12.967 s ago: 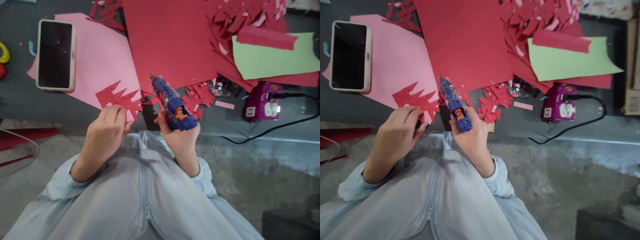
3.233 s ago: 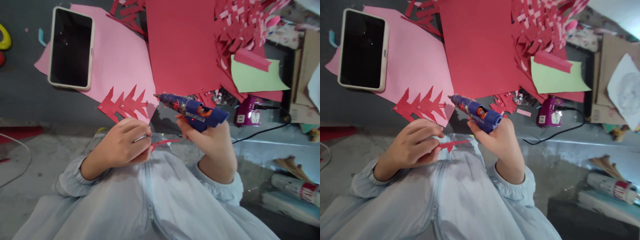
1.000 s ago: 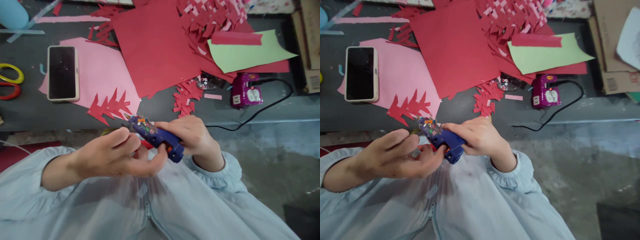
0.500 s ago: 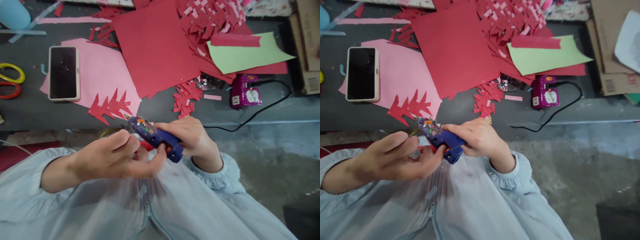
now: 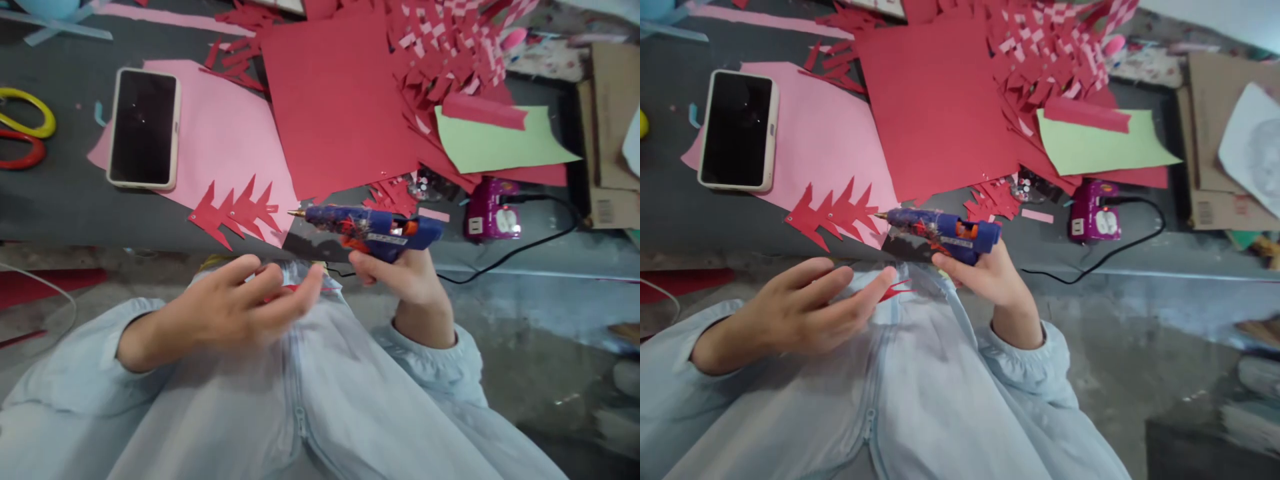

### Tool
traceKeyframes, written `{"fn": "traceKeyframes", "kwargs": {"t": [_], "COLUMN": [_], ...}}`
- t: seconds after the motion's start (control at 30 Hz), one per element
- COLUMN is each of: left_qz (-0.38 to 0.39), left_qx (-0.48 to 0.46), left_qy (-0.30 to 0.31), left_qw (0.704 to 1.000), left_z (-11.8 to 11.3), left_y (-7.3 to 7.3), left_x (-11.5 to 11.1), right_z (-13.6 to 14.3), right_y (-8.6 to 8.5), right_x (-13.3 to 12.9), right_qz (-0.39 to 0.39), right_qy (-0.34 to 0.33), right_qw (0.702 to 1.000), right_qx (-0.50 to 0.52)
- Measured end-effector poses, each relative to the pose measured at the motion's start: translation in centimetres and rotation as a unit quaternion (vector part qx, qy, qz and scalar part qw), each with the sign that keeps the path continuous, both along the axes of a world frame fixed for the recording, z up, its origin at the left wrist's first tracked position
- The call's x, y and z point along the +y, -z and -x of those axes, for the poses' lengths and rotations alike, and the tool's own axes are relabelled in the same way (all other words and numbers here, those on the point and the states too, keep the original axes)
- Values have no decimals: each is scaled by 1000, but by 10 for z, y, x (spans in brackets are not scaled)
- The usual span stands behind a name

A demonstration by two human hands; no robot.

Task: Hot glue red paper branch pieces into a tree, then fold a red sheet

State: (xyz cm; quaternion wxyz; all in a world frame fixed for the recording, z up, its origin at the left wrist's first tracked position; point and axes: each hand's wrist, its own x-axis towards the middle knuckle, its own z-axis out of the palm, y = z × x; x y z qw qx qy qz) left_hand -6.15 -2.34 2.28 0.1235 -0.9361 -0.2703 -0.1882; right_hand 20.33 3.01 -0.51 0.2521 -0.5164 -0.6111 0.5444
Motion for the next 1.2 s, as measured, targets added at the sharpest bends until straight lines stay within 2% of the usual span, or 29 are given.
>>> {"fn": "traceKeyframes", "kwargs": {"t": [0.1,0.23,0.43,0.77,1.2], "left_qz": [50,46,50,131,139], "left_qx": [-17,-43,-82,-109,-134], "left_qy": [-50,-92,-122,-138,-139], "left_qw": [997,994,988,976,971], "left_z": [3,8,15,14,14], "left_y": [15,32,48,57,64], "left_x": [-2,0,6,12,10], "right_z": [6,14,17,18,20], "right_y": [-7,-13,-11,-14,-17], "right_x": [5,11,15,19,19], "right_qz": [63,96,99,124,106], "right_qy": [10,-7,-23,-38,-56], "right_qw": [997,995,994,987,986], "right_qx": [37,12,-40,-98,-120]}}
